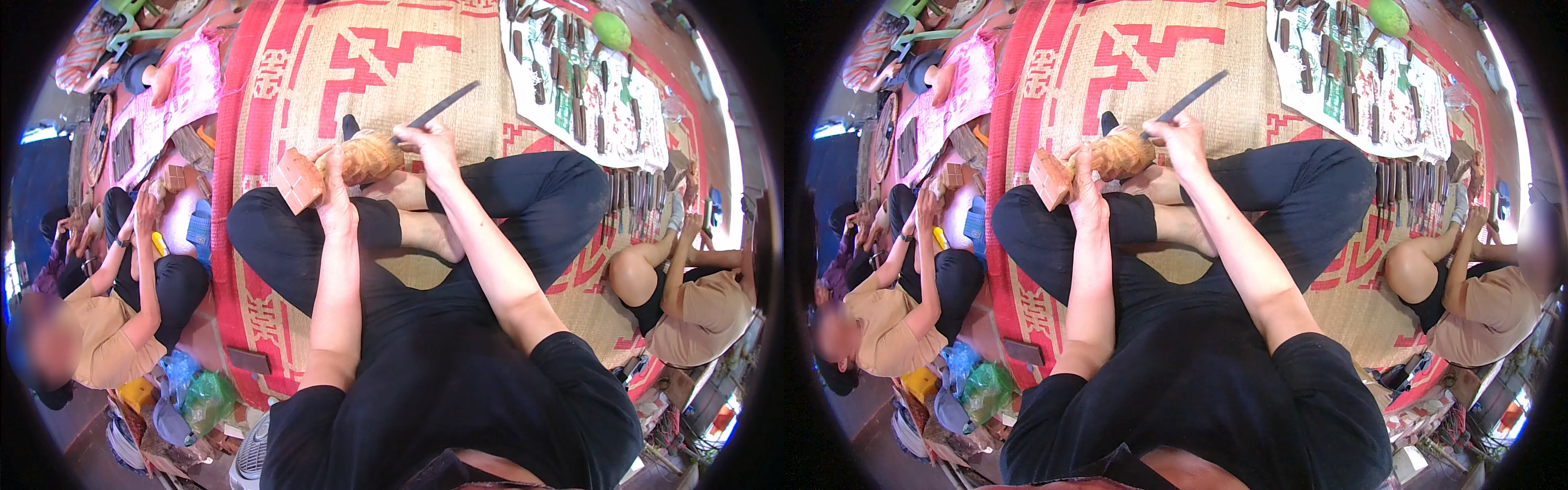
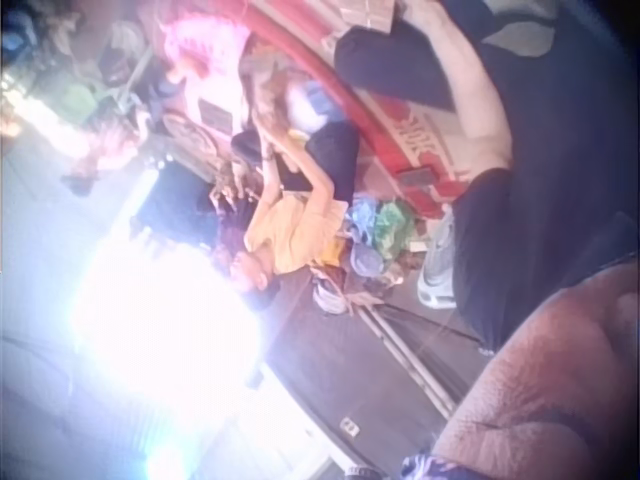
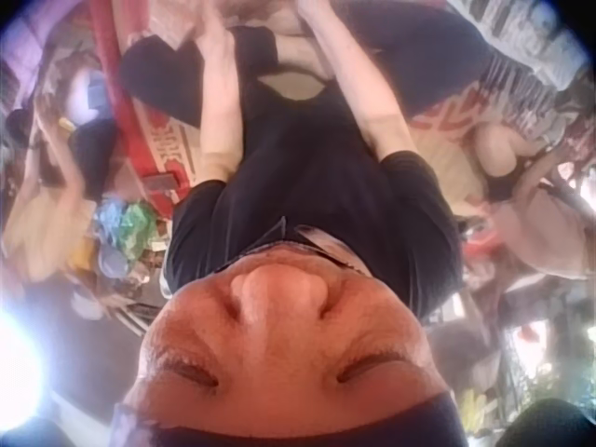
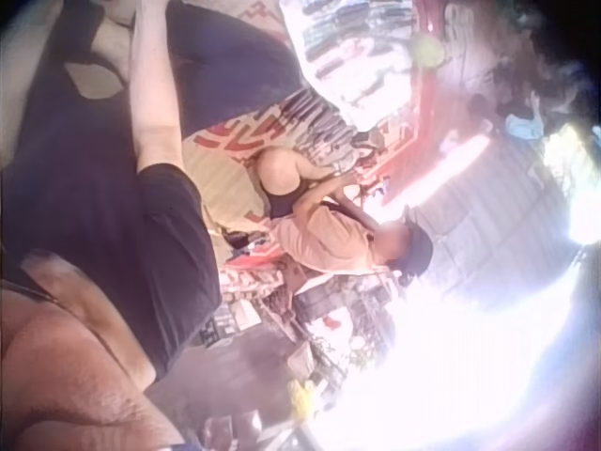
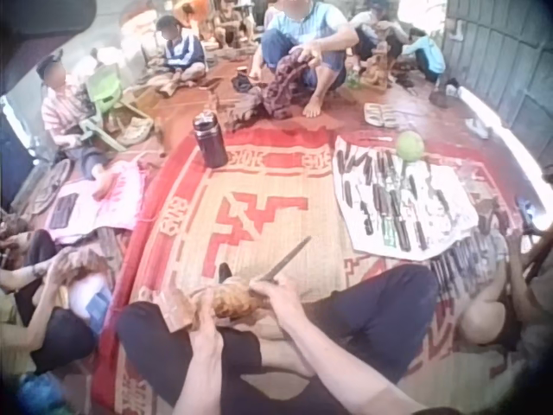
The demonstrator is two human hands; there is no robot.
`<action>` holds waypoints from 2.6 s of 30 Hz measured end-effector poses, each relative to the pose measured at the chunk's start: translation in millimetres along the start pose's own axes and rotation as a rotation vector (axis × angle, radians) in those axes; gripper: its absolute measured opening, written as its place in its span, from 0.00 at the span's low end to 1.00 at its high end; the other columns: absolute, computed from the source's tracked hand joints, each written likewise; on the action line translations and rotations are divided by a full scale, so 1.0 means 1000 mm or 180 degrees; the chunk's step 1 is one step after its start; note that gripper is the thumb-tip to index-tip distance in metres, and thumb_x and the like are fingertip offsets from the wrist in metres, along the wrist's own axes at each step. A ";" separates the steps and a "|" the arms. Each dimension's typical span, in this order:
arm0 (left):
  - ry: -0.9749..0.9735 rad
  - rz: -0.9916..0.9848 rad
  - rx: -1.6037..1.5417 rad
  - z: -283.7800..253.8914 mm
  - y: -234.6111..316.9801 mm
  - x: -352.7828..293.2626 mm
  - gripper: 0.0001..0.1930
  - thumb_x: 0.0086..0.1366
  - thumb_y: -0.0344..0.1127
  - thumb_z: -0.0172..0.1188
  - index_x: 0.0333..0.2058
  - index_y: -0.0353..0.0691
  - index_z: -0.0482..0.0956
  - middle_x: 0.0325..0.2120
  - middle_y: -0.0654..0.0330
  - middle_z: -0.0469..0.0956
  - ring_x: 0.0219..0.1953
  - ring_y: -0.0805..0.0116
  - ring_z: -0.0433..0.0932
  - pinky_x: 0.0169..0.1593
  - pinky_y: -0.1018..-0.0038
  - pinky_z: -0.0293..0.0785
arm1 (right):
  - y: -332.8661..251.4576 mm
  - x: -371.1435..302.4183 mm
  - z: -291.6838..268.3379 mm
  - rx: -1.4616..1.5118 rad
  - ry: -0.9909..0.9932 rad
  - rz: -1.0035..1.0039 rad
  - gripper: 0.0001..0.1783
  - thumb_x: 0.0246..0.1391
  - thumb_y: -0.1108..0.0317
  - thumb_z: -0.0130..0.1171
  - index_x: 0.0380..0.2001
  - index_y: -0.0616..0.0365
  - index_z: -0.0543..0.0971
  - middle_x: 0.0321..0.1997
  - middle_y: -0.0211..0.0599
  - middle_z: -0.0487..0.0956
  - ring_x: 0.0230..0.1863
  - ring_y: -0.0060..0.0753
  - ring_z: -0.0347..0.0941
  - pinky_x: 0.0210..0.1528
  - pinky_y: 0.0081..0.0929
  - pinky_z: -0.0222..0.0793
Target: The person sits cross-legged on a mat and carves a small block of wood using a knife. They hold the wood in their left hand and use the knife in their right hand to shape the surface, occasionally rotating the block to work on different sides.
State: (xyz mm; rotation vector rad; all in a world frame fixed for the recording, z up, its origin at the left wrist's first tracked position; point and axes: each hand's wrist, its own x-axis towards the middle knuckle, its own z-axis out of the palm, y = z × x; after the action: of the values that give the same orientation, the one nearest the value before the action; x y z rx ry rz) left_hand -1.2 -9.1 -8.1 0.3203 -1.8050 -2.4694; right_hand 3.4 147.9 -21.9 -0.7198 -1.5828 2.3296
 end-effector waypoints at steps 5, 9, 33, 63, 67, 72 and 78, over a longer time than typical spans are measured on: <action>0.0027 0.0299 0.0541 0.007 0.002 -0.003 0.18 0.55 0.41 0.65 0.41 0.44 0.71 0.38 0.63 0.71 0.41 0.72 0.70 0.41 0.72 0.69 | 0.005 -0.001 -0.002 -0.0187 -0.0152 0.0441 0.05 0.44 0.72 0.61 0.24 0.60 0.76 0.22 0.32 0.77 0.20 0.21 0.72 0.17 0.16 0.63; -0.0031 0.0111 0.0220 0.003 0.003 -0.004 0.18 0.57 0.34 0.63 0.43 0.39 0.68 0.38 0.62 0.69 0.41 0.73 0.69 0.46 0.74 0.68 | 0.004 0.009 -0.014 0.0472 0.0160 0.0530 0.05 0.47 0.75 0.58 0.26 0.63 0.73 0.23 0.37 0.78 0.20 0.26 0.75 0.22 0.20 0.71; -0.0384 0.0388 0.0912 0.011 0.011 -0.005 0.19 0.54 0.39 0.66 0.42 0.39 0.72 0.38 0.62 0.72 0.42 0.72 0.70 0.48 0.74 0.67 | 0.009 0.026 -0.009 -0.0132 -0.0180 0.0432 0.06 0.43 0.72 0.61 0.26 0.62 0.76 0.23 0.36 0.78 0.21 0.24 0.74 0.22 0.18 0.68; -0.0537 0.0245 0.0702 0.004 0.005 -0.003 0.22 0.54 0.38 0.67 0.44 0.39 0.70 0.40 0.61 0.70 0.44 0.71 0.69 0.50 0.70 0.67 | 0.011 0.043 -0.002 0.0477 -0.0317 0.0912 0.05 0.44 0.76 0.60 0.26 0.62 0.74 0.24 0.39 0.78 0.21 0.26 0.75 0.23 0.22 0.70; -0.0601 0.0476 0.0934 0.004 0.001 -0.001 0.24 0.53 0.38 0.67 0.46 0.39 0.69 0.41 0.61 0.70 0.45 0.71 0.69 0.50 0.71 0.67 | 0.014 0.041 0.011 0.0110 -0.0440 0.0583 0.07 0.43 0.75 0.61 0.22 0.57 0.72 0.25 0.37 0.78 0.23 0.26 0.75 0.25 0.21 0.69; -0.0678 0.0484 0.0915 0.006 0.010 -0.002 0.25 0.53 0.37 0.68 0.48 0.40 0.68 0.44 0.61 0.70 0.46 0.71 0.69 0.51 0.70 0.67 | 0.014 0.047 0.011 0.0337 -0.0381 0.0515 0.10 0.42 0.76 0.62 0.19 0.54 0.70 0.24 0.37 0.78 0.23 0.24 0.73 0.25 0.20 0.66; -0.1446 0.1072 0.1823 0.009 0.023 0.005 0.24 0.50 0.33 0.68 0.47 0.40 0.71 0.44 0.61 0.72 0.45 0.71 0.70 0.47 0.72 0.69 | 0.002 0.045 -0.006 0.0550 -0.0004 0.0531 0.08 0.45 0.75 0.61 0.20 0.54 0.71 0.24 0.35 0.79 0.23 0.23 0.74 0.26 0.19 0.68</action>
State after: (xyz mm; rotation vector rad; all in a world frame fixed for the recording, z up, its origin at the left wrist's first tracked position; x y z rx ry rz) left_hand -9.9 -8.8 15.4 -0.5284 -2.4694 -1.8576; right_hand -31.5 172.4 -37.6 -0.8378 -1.3468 2.5461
